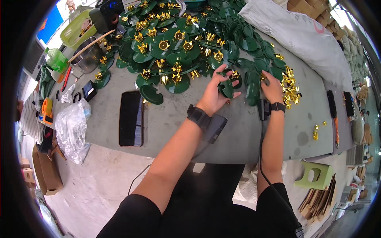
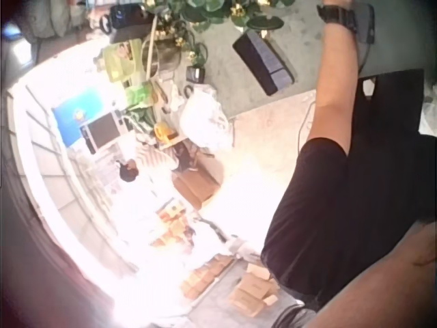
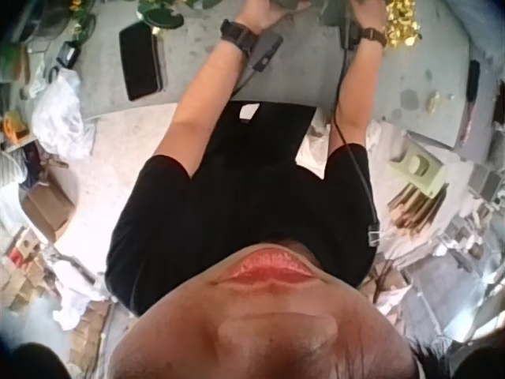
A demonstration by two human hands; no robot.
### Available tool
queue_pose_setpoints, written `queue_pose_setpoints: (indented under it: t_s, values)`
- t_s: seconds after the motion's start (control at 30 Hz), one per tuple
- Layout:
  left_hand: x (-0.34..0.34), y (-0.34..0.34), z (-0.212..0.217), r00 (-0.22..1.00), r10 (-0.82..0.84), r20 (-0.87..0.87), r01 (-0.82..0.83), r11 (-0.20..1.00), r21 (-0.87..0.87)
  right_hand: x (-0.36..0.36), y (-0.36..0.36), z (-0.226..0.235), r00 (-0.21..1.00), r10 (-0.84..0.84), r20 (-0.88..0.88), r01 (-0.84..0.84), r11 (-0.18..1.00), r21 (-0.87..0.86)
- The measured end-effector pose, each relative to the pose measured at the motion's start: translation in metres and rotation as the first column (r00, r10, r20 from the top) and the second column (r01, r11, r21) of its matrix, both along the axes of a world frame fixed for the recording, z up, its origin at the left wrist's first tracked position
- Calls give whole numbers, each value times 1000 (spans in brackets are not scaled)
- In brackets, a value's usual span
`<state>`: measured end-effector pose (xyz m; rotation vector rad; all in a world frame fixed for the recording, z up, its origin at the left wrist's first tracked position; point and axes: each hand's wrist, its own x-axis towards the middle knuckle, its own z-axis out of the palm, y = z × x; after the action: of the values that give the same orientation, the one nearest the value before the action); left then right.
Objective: The person is manually assembling gold-colored plastic bell ornaments onto green plastic bases at a production table.
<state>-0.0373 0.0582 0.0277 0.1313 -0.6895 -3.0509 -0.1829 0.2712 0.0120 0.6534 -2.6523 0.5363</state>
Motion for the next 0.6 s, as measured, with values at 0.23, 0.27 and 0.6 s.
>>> queue_pose_setpoints:
  t_s: [0.23,0.27,0.6]
  values:
    - [-2,-8,-10,1000,-18,-9,17,998,-64,-2,-8,5,992,-45,116,87,919,-384]
    - [-2,-9,-11,1000,6,1,-6,997,-71,3,-12,12,991,-43,126,88,918,-386]
    - [-5,-11,-6,981,-32,-190,23,998,-53,77,-82,56,463,753,467,-303,630,-716]
